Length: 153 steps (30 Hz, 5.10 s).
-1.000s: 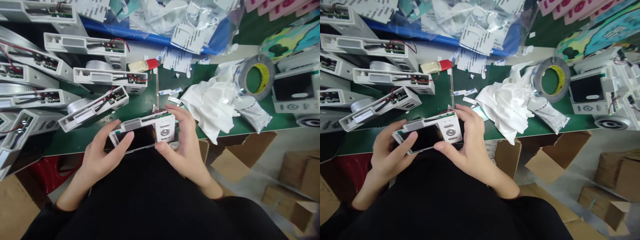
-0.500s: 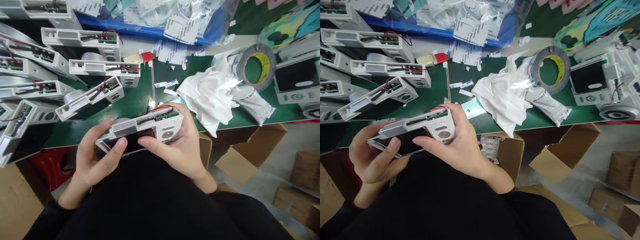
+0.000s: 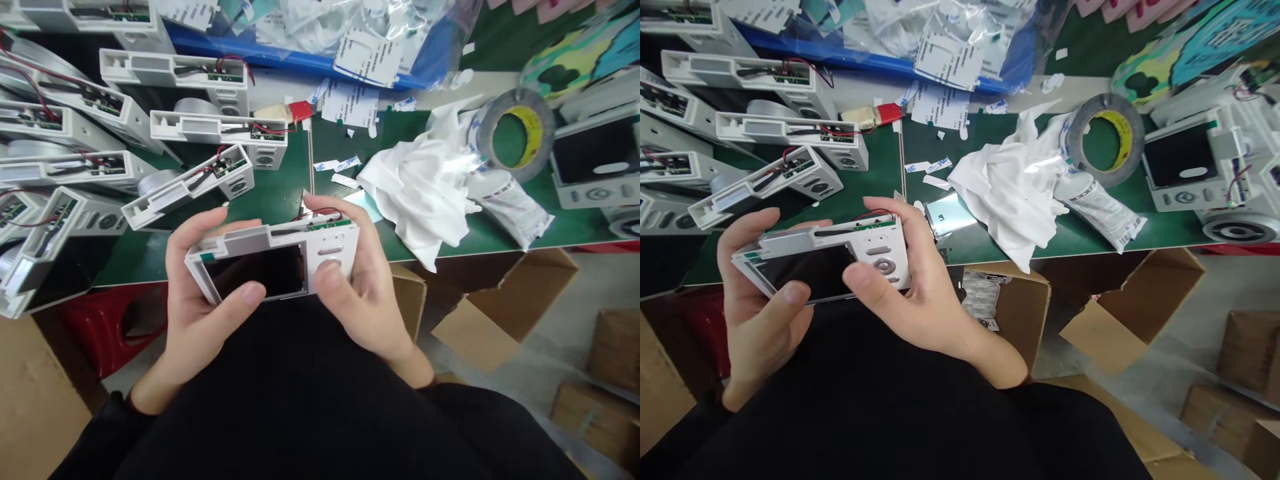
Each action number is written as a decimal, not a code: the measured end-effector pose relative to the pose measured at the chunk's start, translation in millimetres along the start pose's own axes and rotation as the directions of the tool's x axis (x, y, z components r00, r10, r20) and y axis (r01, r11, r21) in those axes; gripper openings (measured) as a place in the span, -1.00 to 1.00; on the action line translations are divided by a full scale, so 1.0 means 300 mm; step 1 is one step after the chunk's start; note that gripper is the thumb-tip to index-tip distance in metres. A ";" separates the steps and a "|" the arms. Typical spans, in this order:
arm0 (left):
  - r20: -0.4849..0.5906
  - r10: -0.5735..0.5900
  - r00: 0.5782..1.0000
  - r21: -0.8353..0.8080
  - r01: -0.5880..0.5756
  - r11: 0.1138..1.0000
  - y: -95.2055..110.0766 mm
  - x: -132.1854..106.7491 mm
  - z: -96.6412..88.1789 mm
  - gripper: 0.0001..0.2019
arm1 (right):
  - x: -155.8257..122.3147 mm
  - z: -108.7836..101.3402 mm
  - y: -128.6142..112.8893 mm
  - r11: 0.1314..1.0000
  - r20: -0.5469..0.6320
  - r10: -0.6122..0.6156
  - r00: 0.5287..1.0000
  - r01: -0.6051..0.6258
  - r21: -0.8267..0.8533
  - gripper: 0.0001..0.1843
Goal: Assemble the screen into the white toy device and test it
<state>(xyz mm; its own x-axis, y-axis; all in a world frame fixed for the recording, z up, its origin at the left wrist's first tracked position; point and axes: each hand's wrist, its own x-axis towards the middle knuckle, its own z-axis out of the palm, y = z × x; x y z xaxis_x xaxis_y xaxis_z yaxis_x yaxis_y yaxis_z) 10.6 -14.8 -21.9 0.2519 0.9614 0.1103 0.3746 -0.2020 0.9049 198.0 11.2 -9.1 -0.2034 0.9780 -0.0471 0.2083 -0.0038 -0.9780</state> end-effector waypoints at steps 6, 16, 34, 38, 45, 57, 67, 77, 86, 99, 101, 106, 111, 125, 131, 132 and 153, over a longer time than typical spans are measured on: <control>-0.220 -0.233 0.947 -0.298 0.162 0.941 0.019 0.005 0.027 -0.61 | -0.004 0.027 -0.005 0.998 -0.043 0.022 0.999 -0.024 -0.055 -0.45; -0.291 -0.201 0.935 -0.335 0.097 0.937 0.014 0.007 0.044 -0.66 | 0.007 0.041 0.015 0.998 -0.134 -0.064 0.989 0.061 -0.029 -0.59; -0.096 -0.143 0.985 -0.167 0.126 0.978 0.015 -0.006 -0.018 -0.61 | -0.005 0.044 0.040 0.988 -0.179 -0.104 0.978 0.081 -0.134 -0.63; 0.061 -0.129 0.990 -0.301 0.141 0.943 -0.003 -0.005 -0.053 -0.40 | 0.000 0.036 0.055 0.995 -0.160 -0.043 0.986 0.029 -0.092 -0.60; 0.006 -0.247 0.969 -0.407 0.228 0.885 0.015 -0.005 -0.036 -0.43 | 0.006 0.040 0.046 0.996 -0.167 -0.046 0.985 0.032 -0.083 -0.63; -0.190 -0.356 0.915 -0.631 0.164 0.758 -0.019 0.014 0.030 -0.75 | 0.021 0.052 0.060 0.993 -0.120 0.020 0.993 -0.006 0.118 -0.51; -0.322 -0.235 0.917 -0.589 0.000 0.808 -0.046 0.028 0.080 -0.73 | 0.045 0.059 0.066 0.995 -0.191 -0.033 0.981 0.050 0.084 -0.60; -0.172 -0.216 0.961 -0.286 0.162 0.944 -0.061 0.000 0.010 -0.59 | 0.030 0.036 0.076 0.996 -0.128 0.053 0.990 -0.044 0.072 -0.54; -0.049 0.128 0.991 0.309 -0.107 0.945 -0.157 -0.023 -0.059 0.08 | 0.034 0.006 0.056 0.978 -0.088 0.119 0.989 -0.132 -0.162 -0.50; -0.007 0.020 1.000 0.317 -0.017 0.948 -0.193 0.018 -0.137 -0.14 | 0.054 -0.081 0.109 0.775 -0.216 -0.384 0.898 0.186 -0.604 -0.70; -0.007 0.019 1.000 0.301 -0.016 0.953 -0.199 0.020 -0.138 -0.17 | 0.052 -0.082 0.115 0.785 -0.199 -0.384 0.902 0.206 -0.584 -0.68; 0.011 0.024 1.000 0.333 -0.026 0.942 -0.197 0.026 -0.137 -0.24 | 0.082 -0.066 0.101 0.614 0.126 -0.515 0.848 0.468 -0.636 -0.63; 0.030 0.062 0.998 0.420 -0.069 0.905 -0.195 0.034 -0.141 -0.31 | 0.098 -0.041 0.079 0.351 0.415 -0.447 0.792 0.583 -0.733 -0.48; 0.016 0.168 0.986 0.566 -0.147 0.811 -0.186 0.050 -0.145 -0.44 | 0.106 -0.069 0.053 0.399 0.479 -0.416 0.773 0.628 -0.668 -0.44; 0.009 0.131 0.991 0.610 -0.109 0.785 -0.181 0.046 -0.144 -0.40 | 0.089 -0.090 0.054 0.572 0.165 -0.625 0.763 0.591 -0.569 -0.84; 0.006 0.117 0.993 0.612 -0.096 0.785 -0.180 0.045 -0.146 -0.40 | 0.084 -0.105 0.060 0.586 0.113 -0.615 0.780 0.549 -0.597 -0.88; -0.019 -0.113 0.993 0.388 0.111 0.915 -0.183 0.013 -0.136 -0.11 | 0.099 -0.360 0.150 0.382 0.327 -0.178 0.928 0.371 -0.846 -0.38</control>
<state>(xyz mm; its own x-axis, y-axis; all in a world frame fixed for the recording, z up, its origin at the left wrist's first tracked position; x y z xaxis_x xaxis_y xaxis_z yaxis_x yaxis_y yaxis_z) -45.3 7.7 -54.5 0.1914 0.9814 0.0152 0.7169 -0.1504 0.6808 304.8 62.7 -32.5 -0.5388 0.8400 0.0638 0.8137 0.5385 -0.2190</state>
